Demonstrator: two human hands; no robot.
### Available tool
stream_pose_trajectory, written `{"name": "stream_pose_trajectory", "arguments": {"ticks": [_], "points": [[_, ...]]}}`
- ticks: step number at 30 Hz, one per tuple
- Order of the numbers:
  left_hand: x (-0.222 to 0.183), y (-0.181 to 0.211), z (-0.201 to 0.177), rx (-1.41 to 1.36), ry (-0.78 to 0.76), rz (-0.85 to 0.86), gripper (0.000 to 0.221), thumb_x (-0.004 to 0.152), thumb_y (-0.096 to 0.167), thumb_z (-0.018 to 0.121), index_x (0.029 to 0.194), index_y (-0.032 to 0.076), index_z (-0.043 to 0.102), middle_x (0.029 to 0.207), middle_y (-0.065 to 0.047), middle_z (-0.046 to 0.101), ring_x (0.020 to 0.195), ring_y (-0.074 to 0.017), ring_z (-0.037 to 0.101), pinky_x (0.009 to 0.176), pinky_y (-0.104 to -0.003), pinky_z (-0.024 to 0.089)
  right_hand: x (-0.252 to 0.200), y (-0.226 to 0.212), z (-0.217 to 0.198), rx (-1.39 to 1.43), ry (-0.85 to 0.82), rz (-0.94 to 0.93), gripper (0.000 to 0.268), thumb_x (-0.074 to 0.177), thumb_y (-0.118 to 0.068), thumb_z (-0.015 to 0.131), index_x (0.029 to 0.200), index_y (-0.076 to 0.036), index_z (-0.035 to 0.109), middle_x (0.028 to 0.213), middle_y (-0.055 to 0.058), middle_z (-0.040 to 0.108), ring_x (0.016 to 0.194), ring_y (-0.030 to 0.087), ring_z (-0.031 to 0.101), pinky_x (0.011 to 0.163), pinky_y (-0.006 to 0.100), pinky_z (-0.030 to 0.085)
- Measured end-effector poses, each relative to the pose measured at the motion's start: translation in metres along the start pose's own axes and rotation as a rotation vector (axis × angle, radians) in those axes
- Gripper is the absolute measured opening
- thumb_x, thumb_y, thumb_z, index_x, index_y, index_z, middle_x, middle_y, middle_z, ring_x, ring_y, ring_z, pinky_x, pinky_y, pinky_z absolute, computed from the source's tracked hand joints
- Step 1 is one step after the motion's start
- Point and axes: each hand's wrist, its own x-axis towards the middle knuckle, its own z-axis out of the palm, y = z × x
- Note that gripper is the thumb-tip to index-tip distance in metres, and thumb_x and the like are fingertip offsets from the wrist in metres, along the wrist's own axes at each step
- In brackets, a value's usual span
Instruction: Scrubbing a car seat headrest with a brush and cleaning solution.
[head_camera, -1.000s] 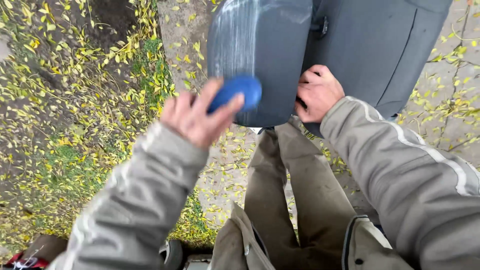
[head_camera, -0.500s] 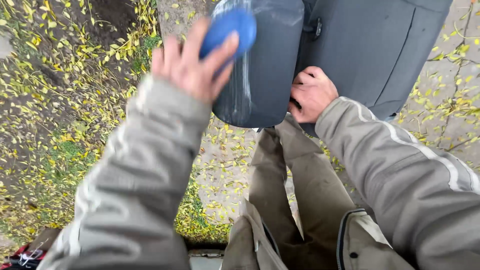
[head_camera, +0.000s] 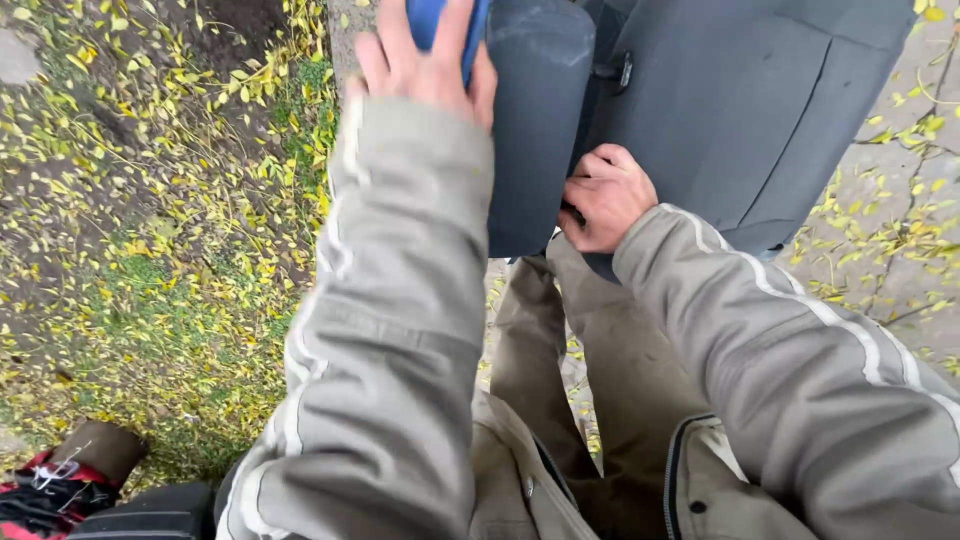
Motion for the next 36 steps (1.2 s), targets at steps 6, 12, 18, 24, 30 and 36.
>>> {"name": "stream_pose_trajectory", "arguments": {"ticks": [6, 12, 18, 24, 30, 36], "points": [[-0.15, 0.004, -0.002, -0.025, 0.027, -0.084, 0.061, 0.087, 0.035, 0.076, 0.146, 0.034, 0.059, 0.145, -0.019, 0.052, 0.104, -0.0381, 0.06, 0.093, -0.049, 0.052, 0.01, 0.002, -0.004, 0.049, -0.044, -0.034, 0.023, 0.068, -0.022, 0.077, 0.089, -0.014, 0.075, 0.073, -0.001, 0.068, 0.084, 0.021, 0.057, 0.092, 0.039, 0.045], [-0.041, 0.014, -0.005, -0.083, 0.015, -0.122, 0.055, 0.096, 0.036, 0.073, 0.149, 0.033, 0.057, 0.148, -0.014, 0.053, 0.101, -0.0351, 0.061, 0.091, -0.048, 0.053, -0.001, -0.002, 0.002, 0.063, -0.017, 0.035, 0.02, 0.07, -0.022, 0.077, 0.087, -0.013, 0.073, 0.073, -0.001, 0.067, 0.088, 0.021, 0.059, 0.095, 0.039, 0.045], [-0.094, 0.017, -0.015, -0.159, -0.033, -0.127, 0.058, 0.1, 0.029, 0.073, 0.155, 0.031, 0.053, 0.157, -0.017, 0.046, 0.105, -0.0367, 0.057, 0.091, -0.046, 0.051, -0.003, -0.001, 0.004, 0.1, -0.007, -0.023, 0.019, 0.068, -0.023, 0.078, 0.084, -0.012, 0.074, 0.076, 0.0, 0.068, 0.086, 0.021, 0.059, 0.093, 0.039, 0.045], [-0.096, 0.013, 0.001, -0.093, 0.027, -0.153, 0.052, 0.09, 0.028, 0.08, 0.14, 0.026, 0.066, 0.144, -0.02, 0.057, 0.097, -0.0366, 0.064, 0.082, -0.045, 0.053, -0.004, -0.001, 0.007, 0.103, -0.039, 0.03, 0.017, 0.068, -0.024, 0.078, 0.078, -0.012, 0.071, 0.071, -0.002, 0.066, 0.084, 0.02, 0.059, 0.094, 0.038, 0.046], [-0.053, 0.006, -0.005, -0.106, -0.094, -0.163, 0.057, 0.103, 0.032, 0.076, 0.156, 0.027, 0.055, 0.156, -0.018, 0.049, 0.108, -0.0413, 0.057, 0.09, -0.048, 0.051, -0.001, -0.002, -0.003, 0.141, -0.029, -0.035, 0.015, 0.072, -0.022, 0.078, 0.083, -0.012, 0.073, 0.073, -0.001, 0.066, 0.085, 0.02, 0.058, 0.093, 0.037, 0.045], [-0.129, 0.007, 0.001, -0.125, 0.007, -0.233, 0.056, 0.085, 0.029, 0.079, 0.138, 0.025, 0.065, 0.142, -0.025, 0.056, 0.1, -0.0393, 0.062, 0.089, -0.047, 0.053, -0.004, 0.003, -0.005, 0.096, -0.031, 0.02, 0.016, 0.067, -0.021, 0.077, 0.08, -0.013, 0.074, 0.071, -0.001, 0.067, 0.081, 0.021, 0.057, 0.092, 0.038, 0.046]]}}
